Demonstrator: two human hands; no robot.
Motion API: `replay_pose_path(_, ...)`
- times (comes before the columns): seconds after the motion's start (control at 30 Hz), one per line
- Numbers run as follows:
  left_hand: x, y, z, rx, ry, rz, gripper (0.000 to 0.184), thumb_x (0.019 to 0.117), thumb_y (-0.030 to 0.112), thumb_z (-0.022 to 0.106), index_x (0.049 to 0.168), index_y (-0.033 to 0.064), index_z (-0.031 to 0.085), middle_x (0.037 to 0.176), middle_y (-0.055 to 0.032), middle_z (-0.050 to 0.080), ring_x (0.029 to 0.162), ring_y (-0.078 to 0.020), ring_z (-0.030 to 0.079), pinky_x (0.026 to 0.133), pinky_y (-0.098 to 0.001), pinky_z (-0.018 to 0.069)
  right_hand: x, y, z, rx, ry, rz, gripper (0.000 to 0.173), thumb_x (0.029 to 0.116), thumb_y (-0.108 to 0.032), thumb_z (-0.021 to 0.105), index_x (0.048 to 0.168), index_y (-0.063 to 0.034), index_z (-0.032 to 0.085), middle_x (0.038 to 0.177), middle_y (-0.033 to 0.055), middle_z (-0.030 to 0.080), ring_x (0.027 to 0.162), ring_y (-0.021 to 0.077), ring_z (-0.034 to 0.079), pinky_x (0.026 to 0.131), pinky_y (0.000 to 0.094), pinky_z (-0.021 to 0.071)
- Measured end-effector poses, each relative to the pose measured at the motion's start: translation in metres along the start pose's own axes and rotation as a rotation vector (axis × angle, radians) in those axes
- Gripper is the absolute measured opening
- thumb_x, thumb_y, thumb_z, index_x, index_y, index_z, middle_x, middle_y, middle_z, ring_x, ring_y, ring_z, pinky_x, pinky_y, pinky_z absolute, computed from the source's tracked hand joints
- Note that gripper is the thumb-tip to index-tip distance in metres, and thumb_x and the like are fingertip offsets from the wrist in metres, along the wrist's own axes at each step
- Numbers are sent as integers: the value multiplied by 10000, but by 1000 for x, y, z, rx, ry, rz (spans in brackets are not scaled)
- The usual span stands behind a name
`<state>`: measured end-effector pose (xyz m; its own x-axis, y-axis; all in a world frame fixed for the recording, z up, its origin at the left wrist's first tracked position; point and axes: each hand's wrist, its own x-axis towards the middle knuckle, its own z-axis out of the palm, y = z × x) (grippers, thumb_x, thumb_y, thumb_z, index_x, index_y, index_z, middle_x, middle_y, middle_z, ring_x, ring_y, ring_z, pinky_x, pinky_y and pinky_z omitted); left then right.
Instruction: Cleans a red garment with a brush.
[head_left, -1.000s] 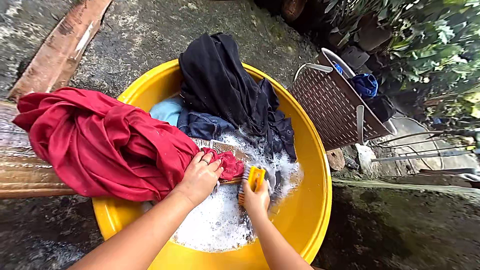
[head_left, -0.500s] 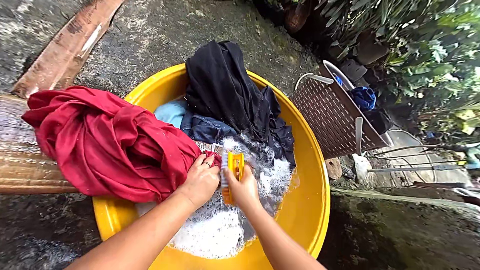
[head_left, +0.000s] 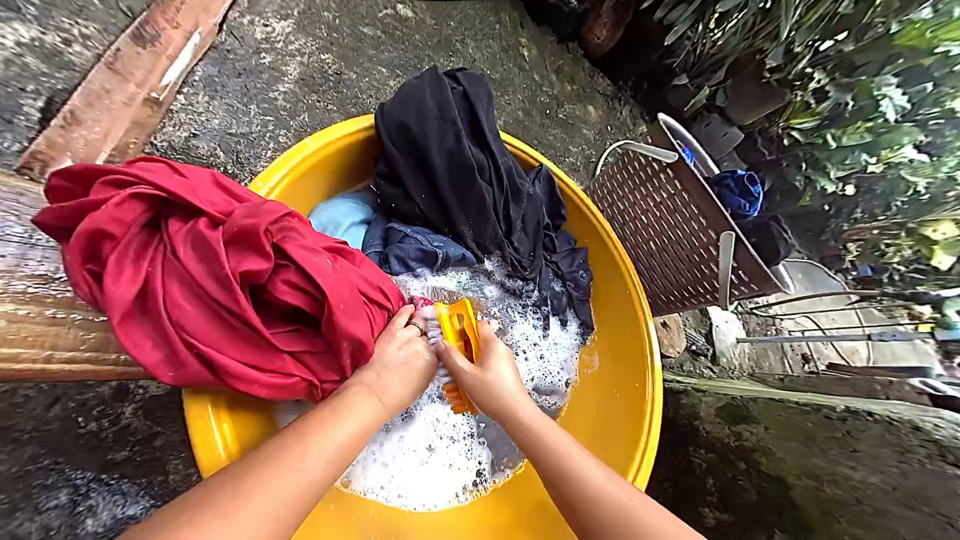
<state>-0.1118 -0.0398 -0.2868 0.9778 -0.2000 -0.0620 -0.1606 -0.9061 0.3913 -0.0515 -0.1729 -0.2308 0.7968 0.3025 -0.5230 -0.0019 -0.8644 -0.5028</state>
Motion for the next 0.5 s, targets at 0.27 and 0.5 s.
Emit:
replay_pose_path(0.27,1,-3,-2,7,-72,36,408,1008,49,528,1373,162,671,1480,-37,593,1427,-319,481,1203,-562,282,85,11,-10,-97,216,306,606,1006,-493,603,1364,-7,547,1182,260,683,1136,433,666,931,639,521)
replay_pose_path(0.5,1,0,-1,5,-46,10,223,991,23,554,1065,42,763,1204,-117,734,1347,-323,561,1223,-514,280,1,21,13,49,82,37,478,967,-407,677,1250,-36,574,879,123,695,801,252,716,746,487,595)
